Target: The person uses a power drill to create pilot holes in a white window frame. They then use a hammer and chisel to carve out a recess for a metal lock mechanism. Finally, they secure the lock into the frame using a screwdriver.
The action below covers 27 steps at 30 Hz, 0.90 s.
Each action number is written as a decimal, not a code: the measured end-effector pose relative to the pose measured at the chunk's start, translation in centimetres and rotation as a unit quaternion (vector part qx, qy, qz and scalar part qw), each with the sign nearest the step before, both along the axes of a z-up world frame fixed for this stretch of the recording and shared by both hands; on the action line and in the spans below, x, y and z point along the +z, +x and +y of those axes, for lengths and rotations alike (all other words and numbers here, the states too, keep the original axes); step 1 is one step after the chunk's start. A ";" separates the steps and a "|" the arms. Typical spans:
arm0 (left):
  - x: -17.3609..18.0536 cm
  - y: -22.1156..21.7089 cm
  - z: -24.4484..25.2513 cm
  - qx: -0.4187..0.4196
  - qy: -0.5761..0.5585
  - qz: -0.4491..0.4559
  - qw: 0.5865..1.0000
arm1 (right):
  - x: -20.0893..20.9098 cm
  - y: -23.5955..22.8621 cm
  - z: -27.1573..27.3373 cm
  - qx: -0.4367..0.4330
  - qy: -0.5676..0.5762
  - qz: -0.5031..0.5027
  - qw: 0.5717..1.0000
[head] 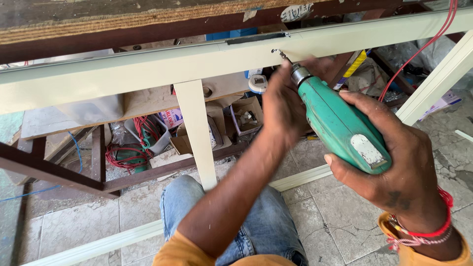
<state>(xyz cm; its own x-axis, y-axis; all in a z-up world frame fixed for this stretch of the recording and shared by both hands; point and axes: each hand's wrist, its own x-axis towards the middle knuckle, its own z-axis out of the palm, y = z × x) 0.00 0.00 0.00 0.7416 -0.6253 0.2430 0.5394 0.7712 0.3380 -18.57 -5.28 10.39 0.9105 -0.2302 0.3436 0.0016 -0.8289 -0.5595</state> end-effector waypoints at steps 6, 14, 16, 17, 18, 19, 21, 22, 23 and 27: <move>1.9 -4.0 -0.3 -0.108 0.009 0.047 0.993 | 0.8 0.0 -1.3 0.058 0.166 0.024 0.984; 3.5 -5.0 -0.1 -0.063 0.031 0.116 0.991 | 1.5 0.9 -0.8 0.040 -0.013 0.023 0.999; 3.7 -5.0 0.3 -0.070 0.034 0.131 0.988 | 1.4 1.0 -1.1 0.043 -0.021 0.042 0.998; 3.7 -5.1 0.5 -0.073 0.037 0.140 0.987 | 1.4 1.0 -1.4 0.056 -0.027 0.056 0.997; 3.8 -5.1 0.6 -0.071 0.036 0.137 0.987 | 1.3 0.9 -1.6 0.068 -0.032 0.069 0.995; 3.8 -5.1 0.6 -0.069 0.033 0.134 0.988 | 1.0 0.8 -1.7 0.068 -0.022 0.064 0.995; 3.9 -5.1 0.6 -0.066 0.030 0.126 0.989 | 0.5 0.5 -2.0 0.068 -0.001 0.055 0.996; 4.0 -5.1 0.6 -0.066 0.028 0.122 0.990 | 0.3 0.4 -2.4 0.065 0.009 0.058 0.996; 3.9 -5.1 0.6 -0.066 0.030 0.117 0.990 | 0.0 0.3 -2.7 0.061 0.021 0.060 0.996; 4.0 -5.2 0.0 -0.038 0.066 0.109 0.991 | -0.1 0.4 -3.3 0.056 0.068 0.077 0.993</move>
<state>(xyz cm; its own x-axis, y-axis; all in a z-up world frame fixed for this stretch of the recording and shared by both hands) -5.24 -0.03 4.04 0.7166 -0.6974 -0.0049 0.6659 0.6821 0.3023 -18.16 -8.59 10.31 0.9722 -0.1599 0.1712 -0.0051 -0.7450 -0.6670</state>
